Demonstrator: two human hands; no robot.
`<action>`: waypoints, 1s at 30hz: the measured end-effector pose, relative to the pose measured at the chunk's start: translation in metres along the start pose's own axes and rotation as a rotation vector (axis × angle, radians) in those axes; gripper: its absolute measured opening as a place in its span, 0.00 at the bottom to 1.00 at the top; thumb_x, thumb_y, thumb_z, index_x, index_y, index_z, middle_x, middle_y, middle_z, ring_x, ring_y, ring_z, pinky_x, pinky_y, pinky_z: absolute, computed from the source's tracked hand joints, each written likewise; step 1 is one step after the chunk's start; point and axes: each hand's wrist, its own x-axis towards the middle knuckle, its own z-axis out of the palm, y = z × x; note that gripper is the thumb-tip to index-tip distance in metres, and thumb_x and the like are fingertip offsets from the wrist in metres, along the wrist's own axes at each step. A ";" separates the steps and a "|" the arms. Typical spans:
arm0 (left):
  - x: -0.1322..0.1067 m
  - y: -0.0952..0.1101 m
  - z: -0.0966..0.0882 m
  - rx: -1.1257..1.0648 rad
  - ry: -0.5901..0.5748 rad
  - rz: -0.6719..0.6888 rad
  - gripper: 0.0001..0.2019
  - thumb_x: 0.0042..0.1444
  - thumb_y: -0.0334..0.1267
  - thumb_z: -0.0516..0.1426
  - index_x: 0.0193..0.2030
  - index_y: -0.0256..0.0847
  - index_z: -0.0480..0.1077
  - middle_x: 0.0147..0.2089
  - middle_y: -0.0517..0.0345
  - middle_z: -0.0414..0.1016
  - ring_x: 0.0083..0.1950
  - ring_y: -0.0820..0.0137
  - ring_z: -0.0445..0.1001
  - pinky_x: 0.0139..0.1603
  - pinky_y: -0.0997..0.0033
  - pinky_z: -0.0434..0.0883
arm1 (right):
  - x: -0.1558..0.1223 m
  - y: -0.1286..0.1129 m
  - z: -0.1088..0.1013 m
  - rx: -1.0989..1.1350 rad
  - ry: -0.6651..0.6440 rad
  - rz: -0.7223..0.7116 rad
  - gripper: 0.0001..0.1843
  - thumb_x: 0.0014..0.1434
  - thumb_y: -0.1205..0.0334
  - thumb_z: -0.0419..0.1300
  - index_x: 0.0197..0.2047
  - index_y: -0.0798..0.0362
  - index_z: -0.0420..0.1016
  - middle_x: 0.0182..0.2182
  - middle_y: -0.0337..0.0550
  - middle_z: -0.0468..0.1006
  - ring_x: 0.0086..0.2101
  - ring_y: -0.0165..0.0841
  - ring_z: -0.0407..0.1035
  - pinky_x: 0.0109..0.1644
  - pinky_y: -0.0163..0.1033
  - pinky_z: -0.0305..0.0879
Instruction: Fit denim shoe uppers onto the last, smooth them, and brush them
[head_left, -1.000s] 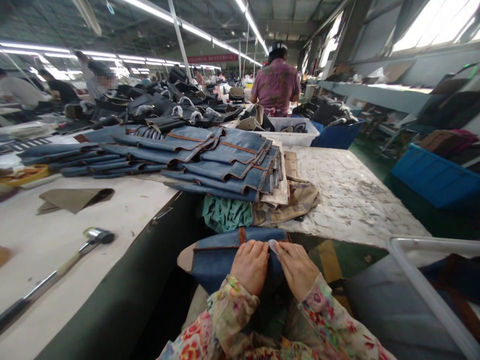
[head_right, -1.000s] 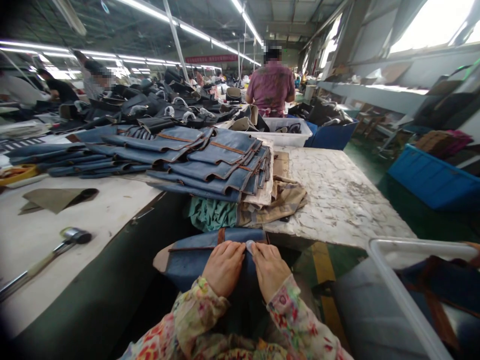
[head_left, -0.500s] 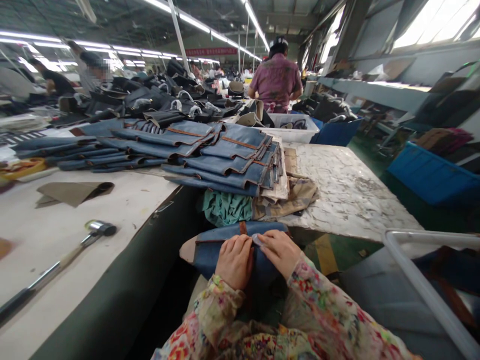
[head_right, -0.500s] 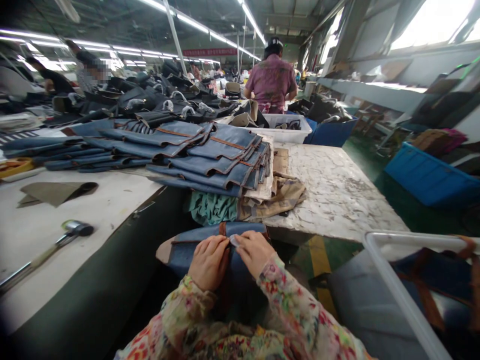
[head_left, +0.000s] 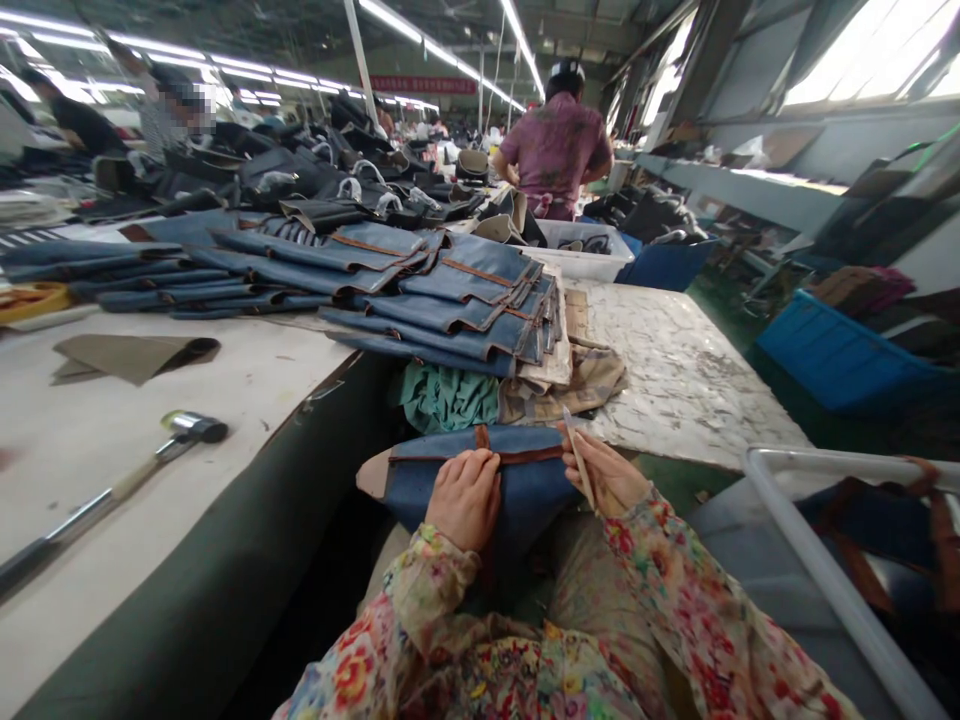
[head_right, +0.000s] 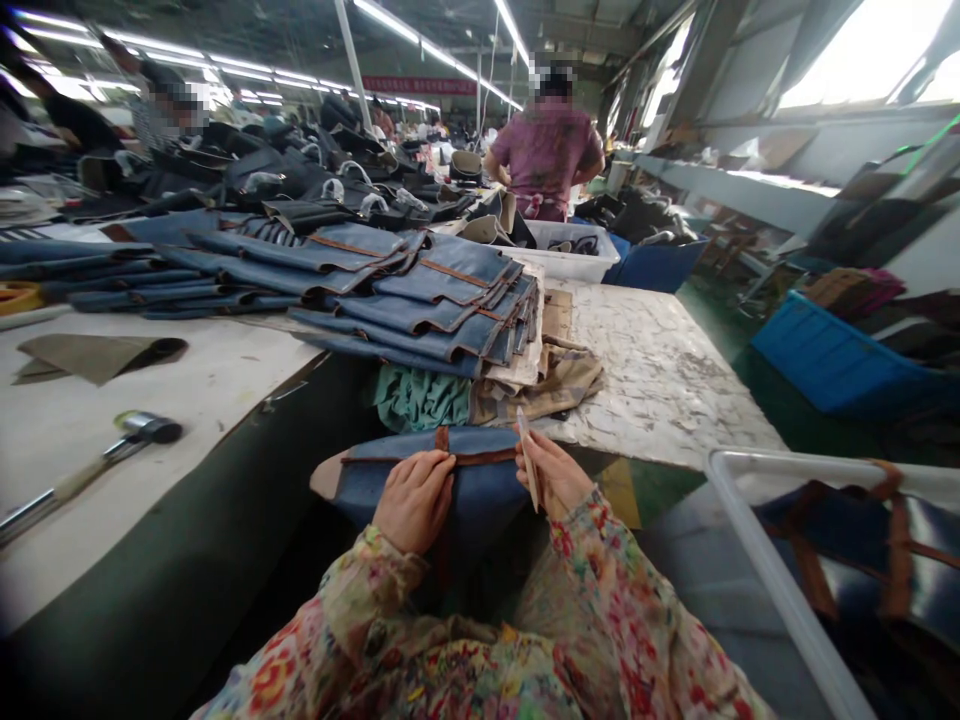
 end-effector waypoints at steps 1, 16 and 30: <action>0.000 0.000 0.000 -0.001 -0.006 -0.002 0.13 0.56 0.34 0.49 0.47 0.38 0.66 0.47 0.54 0.70 0.49 0.65 0.64 0.50 0.63 0.62 | 0.001 0.002 0.000 -0.037 -0.004 -0.017 0.25 0.35 0.58 0.70 0.38 0.53 0.70 0.24 0.33 0.67 0.23 0.21 0.61 0.22 0.24 0.61; 0.000 0.003 -0.004 0.011 0.032 0.005 0.14 0.56 0.33 0.48 0.48 0.38 0.66 0.46 0.53 0.70 0.49 0.65 0.65 0.51 0.63 0.62 | -0.017 -0.009 -0.021 -1.580 -0.059 -0.998 0.20 0.62 0.60 0.46 0.55 0.52 0.62 0.44 0.48 0.67 0.46 0.37 0.60 0.51 0.46 0.57; 0.001 0.004 -0.002 0.025 0.020 -0.005 0.14 0.56 0.33 0.49 0.49 0.38 0.66 0.47 0.56 0.70 0.49 0.66 0.64 0.52 0.63 0.59 | 0.005 0.025 -0.027 -1.802 -0.015 -0.920 0.19 0.61 0.62 0.44 0.53 0.55 0.65 0.41 0.50 0.68 0.42 0.38 0.61 0.47 0.44 0.62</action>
